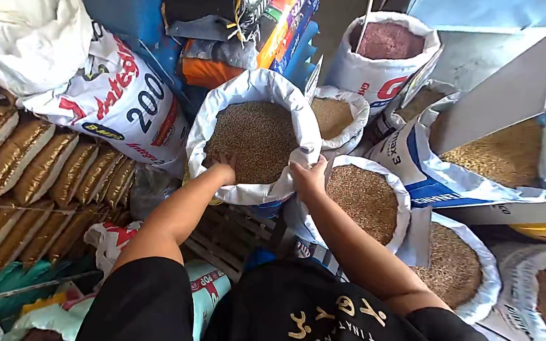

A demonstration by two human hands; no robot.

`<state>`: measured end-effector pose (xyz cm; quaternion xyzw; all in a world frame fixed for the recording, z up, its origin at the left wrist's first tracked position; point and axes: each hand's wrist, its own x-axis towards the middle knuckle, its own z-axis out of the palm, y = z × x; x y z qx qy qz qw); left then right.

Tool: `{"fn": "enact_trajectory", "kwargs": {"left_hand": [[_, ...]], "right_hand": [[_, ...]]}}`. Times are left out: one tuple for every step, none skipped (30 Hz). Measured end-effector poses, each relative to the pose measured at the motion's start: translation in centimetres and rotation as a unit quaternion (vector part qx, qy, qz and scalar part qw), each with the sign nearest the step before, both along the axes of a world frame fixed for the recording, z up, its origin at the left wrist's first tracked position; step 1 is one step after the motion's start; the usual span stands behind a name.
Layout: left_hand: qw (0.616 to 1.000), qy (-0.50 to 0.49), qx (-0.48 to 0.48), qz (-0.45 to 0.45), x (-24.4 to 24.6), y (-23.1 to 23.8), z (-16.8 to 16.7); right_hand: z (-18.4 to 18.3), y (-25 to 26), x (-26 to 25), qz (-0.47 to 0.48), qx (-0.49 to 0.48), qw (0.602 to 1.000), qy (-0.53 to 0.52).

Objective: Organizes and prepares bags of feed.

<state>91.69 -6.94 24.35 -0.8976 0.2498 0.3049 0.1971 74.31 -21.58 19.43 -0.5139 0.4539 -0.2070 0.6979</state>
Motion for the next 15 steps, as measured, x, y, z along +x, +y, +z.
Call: {"fn": "enact_trajectory", "kwargs": {"left_hand": [[1.0,0.007,-0.025,-0.002,0.2,-0.5,-0.7],[0.998,0.014,-0.053,0.001,0.6,-1.2,-1.4],[0.997,0.02,-0.074,0.011,1.2,-2.0,-2.0],[0.995,0.021,-0.091,0.027,1.7,-2.9,-2.7],[0.992,0.014,-0.113,0.047,2.4,-3.8,-3.5],[0.989,0.006,-0.132,0.064,3.2,-4.6,-4.3],[0.986,-0.002,-0.148,0.072,4.0,-5.5,-5.0],[0.984,-0.006,-0.162,0.072,5.1,-6.5,-5.7],[0.983,-0.009,-0.169,0.065,6.0,-7.4,-6.3],[0.983,-0.004,-0.175,0.055,6.8,-8.2,-6.5],[0.982,0.005,-0.184,0.045,7.4,-8.9,-6.5],[0.98,0.019,-0.193,0.034,7.9,-9.8,-6.2],[0.98,0.028,-0.196,0.011,8.3,-10.7,-5.9],[0.977,0.043,-0.206,-0.022,8.5,-11.6,-5.7],[0.972,0.065,-0.214,-0.072,8.5,-12.4,-5.4]], "right_hand": [[-0.1,0.0,-0.2,0.009,0.001,1.0,0.004],[-0.1,0.0,-0.3,0.016,0.001,1.0,0.009],[0.0,0.1,-0.3,0.016,0.0,1.0,0.009],[0.1,0.1,-0.2,0.013,0.001,1.0,0.007],[0.1,0.2,-0.1,0.009,0.001,1.0,0.005],[0.1,0.3,-0.1,0.004,0.001,1.0,0.007],[0.0,0.4,-0.1,-0.001,0.0,1.0,0.009],[-0.2,0.4,0.0,-0.006,-0.001,1.0,0.01],[-0.3,0.5,0.1,-0.01,-0.001,1.0,0.013],[-0.5,0.6,0.2,-0.014,0.0,1.0,0.019],[-0.5,0.8,0.3,-0.02,0.001,0.999,0.026],[-0.4,0.9,0.5,-0.028,0.004,0.999,0.031],[-0.2,1.1,0.8,-0.04,0.01,0.999,0.034],[-0.1,1.2,1.0,-0.054,0.015,0.998,0.039],[0.0,1.4,1.2,-0.067,0.017,0.997,0.043]]}}
